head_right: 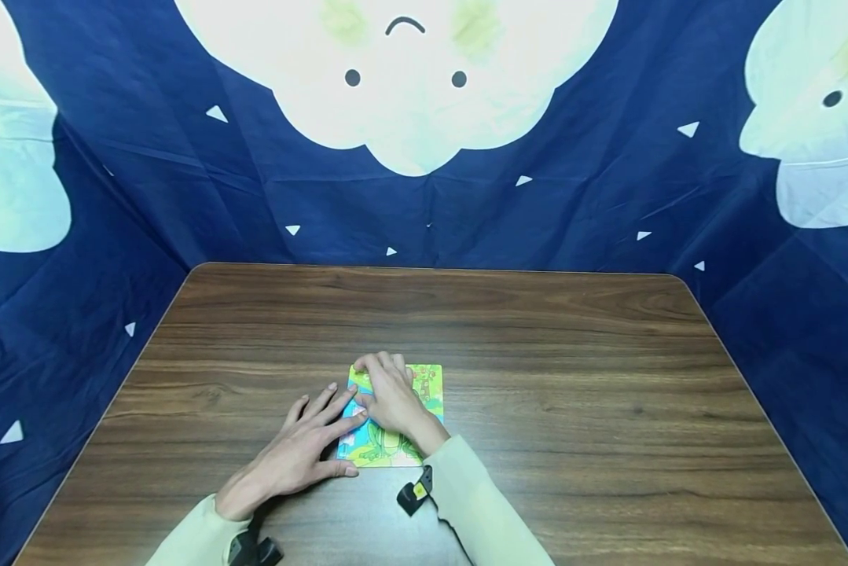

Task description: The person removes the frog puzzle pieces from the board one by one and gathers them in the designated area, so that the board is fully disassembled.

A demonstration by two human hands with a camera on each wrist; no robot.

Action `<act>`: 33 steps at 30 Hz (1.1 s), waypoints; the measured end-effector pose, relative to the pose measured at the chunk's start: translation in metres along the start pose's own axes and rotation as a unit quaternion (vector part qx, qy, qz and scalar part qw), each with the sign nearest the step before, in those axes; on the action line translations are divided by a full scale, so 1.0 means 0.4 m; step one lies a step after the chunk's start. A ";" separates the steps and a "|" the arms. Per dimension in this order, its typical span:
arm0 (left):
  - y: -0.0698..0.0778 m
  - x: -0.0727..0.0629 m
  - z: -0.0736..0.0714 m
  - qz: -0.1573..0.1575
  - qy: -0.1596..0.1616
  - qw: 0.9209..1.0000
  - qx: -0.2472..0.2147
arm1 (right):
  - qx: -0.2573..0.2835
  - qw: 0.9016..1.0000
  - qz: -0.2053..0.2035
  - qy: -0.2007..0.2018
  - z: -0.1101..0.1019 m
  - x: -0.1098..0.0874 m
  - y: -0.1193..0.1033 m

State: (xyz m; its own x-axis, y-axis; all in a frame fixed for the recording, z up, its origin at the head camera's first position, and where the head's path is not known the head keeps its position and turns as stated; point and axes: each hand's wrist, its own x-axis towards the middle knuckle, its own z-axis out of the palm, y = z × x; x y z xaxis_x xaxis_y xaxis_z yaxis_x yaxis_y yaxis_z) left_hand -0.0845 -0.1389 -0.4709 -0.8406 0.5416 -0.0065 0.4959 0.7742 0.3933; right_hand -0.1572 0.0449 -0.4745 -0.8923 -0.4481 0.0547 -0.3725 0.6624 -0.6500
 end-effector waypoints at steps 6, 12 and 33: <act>0.001 0.000 -0.002 -0.003 -0.001 1.000 -0.006 | 0.001 1.000 0.002 -0.003 -0.002 0.000 -0.002; 0.001 -0.001 -0.003 -0.004 -0.003 1.000 -0.011 | -0.006 1.000 0.002 -0.006 -0.002 -0.001 -0.002; 0.001 -0.002 -0.004 -0.004 -0.007 1.000 -0.011 | 0.013 1.000 -0.005 0.015 -0.011 -0.002 0.001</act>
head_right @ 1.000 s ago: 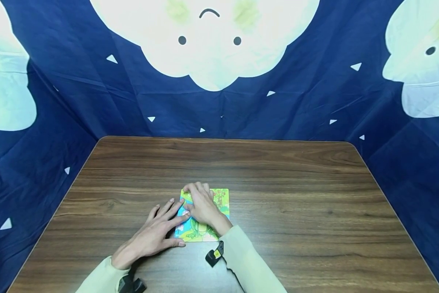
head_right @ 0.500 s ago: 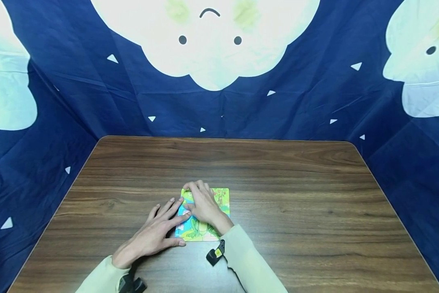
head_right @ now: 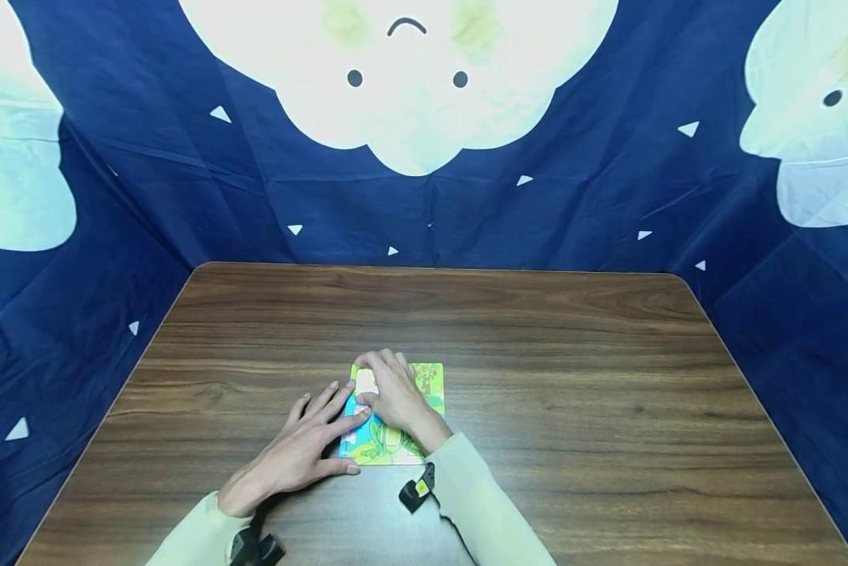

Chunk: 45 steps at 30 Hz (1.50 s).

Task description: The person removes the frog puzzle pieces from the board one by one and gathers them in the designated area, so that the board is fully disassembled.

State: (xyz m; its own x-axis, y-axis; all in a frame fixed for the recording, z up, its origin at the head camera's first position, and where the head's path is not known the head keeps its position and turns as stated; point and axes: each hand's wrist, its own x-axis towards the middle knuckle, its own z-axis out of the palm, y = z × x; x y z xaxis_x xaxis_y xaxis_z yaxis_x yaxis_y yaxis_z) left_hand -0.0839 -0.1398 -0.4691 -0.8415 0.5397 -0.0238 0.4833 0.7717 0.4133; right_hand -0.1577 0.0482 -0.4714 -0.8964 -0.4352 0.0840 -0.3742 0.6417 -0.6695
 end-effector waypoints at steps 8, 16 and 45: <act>0.000 0.001 0.002 -0.004 0.000 1.000 0.001 | -0.048 0.999 0.024 0.008 -0.003 0.002 0.001; -0.001 0.001 0.000 -0.007 -0.011 1.000 -0.009 | -0.080 0.997 0.002 -0.020 -0.017 -0.002 -0.001; -0.001 0.003 -0.001 -0.017 -0.024 0.999 -0.013 | 0.016 1.000 -0.007 -0.020 -0.052 -0.009 0.001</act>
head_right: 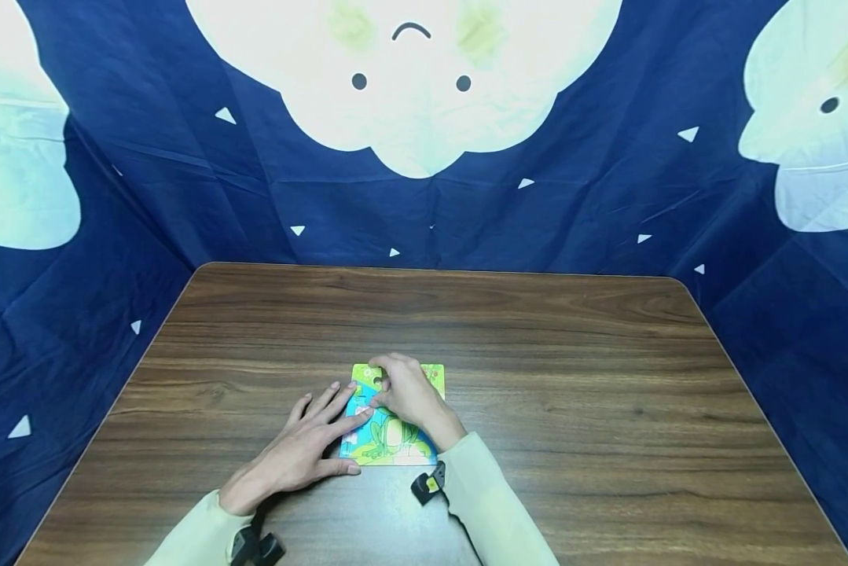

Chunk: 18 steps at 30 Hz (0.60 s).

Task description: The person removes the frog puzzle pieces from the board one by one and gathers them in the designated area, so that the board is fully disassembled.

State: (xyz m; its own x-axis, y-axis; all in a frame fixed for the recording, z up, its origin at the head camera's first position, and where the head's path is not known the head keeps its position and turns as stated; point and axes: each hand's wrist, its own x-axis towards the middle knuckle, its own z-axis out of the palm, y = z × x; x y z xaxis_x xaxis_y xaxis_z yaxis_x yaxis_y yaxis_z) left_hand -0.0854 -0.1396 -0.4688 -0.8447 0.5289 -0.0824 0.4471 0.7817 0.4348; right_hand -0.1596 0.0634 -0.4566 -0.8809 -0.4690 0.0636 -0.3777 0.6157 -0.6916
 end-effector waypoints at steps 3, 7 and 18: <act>-0.002 0.000 0.000 0.000 -0.002 1.000 0.000 | -0.011 1.000 -0.003 -0.006 -0.002 -0.002 0.001; 0.001 0.001 -0.003 -0.002 -0.004 1.000 -0.001 | -0.019 1.000 -0.011 -0.023 -0.010 -0.004 0.002; 0.003 -0.001 -0.005 -0.002 -0.009 1.000 0.000 | -0.103 0.994 0.009 -0.017 -0.022 -0.007 0.007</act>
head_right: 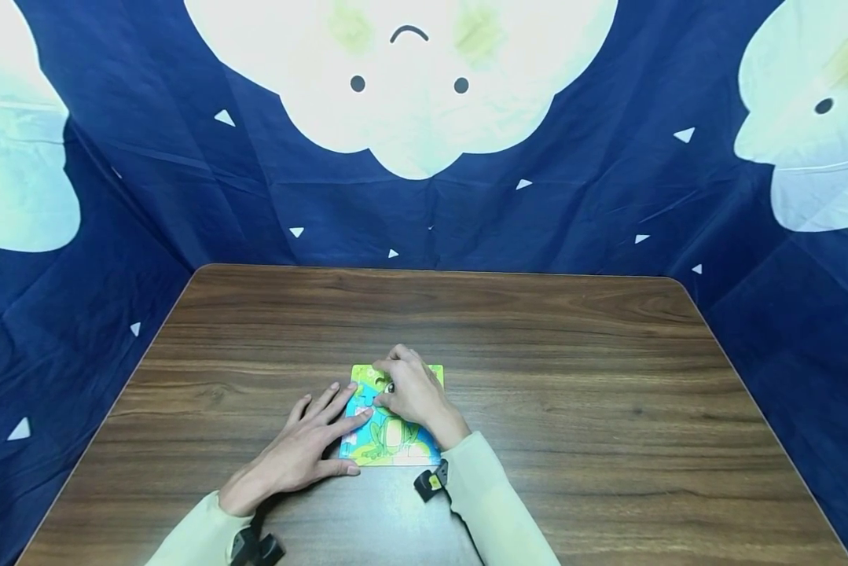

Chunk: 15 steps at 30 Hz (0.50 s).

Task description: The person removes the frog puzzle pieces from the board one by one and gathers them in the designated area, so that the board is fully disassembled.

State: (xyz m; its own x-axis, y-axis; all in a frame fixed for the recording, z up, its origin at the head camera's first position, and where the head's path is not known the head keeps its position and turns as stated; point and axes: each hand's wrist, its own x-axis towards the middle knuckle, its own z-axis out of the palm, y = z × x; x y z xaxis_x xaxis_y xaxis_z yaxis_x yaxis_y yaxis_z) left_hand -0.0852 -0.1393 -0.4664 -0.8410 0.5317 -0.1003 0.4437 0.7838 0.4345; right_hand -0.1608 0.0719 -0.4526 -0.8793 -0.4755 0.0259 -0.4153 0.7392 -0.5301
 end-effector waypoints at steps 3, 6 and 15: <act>-0.003 -0.001 0.001 0.001 0.000 1.000 0.001 | 0.009 1.000 -0.003 0.003 -0.003 0.000 0.003; -0.005 -0.003 0.002 0.005 0.005 1.000 0.003 | 0.015 1.000 -0.012 0.004 -0.005 -0.002 0.010; -0.005 -0.006 0.005 0.013 0.014 1.000 0.004 | 0.047 0.999 -0.024 0.003 -0.031 -0.020 0.048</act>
State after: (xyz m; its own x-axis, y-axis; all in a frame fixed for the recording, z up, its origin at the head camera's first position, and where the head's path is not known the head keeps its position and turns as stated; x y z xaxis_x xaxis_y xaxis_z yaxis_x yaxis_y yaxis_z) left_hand -0.0837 -0.1415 -0.4691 -0.8379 0.5421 -0.0636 0.4674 0.7728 0.4294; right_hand -0.1646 0.0958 -0.4523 -0.8603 -0.5066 0.0574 -0.4335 0.6675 -0.6054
